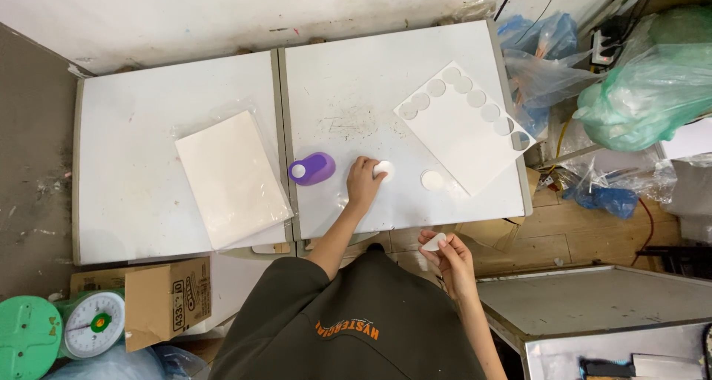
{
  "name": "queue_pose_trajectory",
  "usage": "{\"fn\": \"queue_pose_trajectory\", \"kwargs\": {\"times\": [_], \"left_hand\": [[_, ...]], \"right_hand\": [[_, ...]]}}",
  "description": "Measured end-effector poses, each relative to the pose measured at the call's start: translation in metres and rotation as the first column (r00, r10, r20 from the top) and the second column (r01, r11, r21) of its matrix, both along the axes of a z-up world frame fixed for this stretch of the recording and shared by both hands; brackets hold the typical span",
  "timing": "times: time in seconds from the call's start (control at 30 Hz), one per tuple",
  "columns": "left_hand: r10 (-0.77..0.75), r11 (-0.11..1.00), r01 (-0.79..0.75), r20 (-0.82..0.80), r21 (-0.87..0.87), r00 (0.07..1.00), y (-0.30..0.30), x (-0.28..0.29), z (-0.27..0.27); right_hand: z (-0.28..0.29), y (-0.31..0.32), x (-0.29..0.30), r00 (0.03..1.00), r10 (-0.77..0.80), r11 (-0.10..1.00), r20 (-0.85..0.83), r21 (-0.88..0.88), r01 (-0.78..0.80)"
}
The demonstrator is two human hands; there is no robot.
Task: The recorder uses a circular punch tool to cut out small circles from a sheet of white fondant or paper and applies them to larger fondant shapes.
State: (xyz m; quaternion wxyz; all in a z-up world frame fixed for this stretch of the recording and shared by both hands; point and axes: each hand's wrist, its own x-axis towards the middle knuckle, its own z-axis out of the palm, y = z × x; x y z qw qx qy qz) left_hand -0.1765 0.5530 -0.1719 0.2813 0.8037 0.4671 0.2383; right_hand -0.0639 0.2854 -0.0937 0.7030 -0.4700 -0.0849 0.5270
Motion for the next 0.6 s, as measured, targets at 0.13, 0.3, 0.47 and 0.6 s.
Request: {"fn": "queue_pose_trajectory", "kwargs": {"times": [0.13, 0.3, 0.47, 0.6], "left_hand": [[0.006, 0.999, -0.008, 0.045, 0.032, 0.999, -0.001, 0.002, 0.006], [-0.007, 0.997, 0.013, 0.070, -0.078, 0.998, -0.008, 0.004, 0.018], [-0.109, 0.964, 0.151, 0.193, -0.220, 0.975, -0.053, -0.001, 0.049], [-0.398, 0.845, 0.462, 0.259, -0.269, 0.880, -0.100, -0.004, 0.095]], "right_hand": [[0.000, 0.000, 0.000, 1.000, 0.013, 1.000, 0.017, -0.003, -0.012], [0.001, 0.002, -0.001, 1.000, 0.011, 0.999, 0.020, -0.040, -0.010], [-0.011, 0.011, 0.003, 1.000, 0.006, 0.995, 0.025, -0.100, -0.003], [-0.029, 0.017, 0.007, 0.998, -0.008, 0.991, 0.055, -0.136, 0.016]]}}
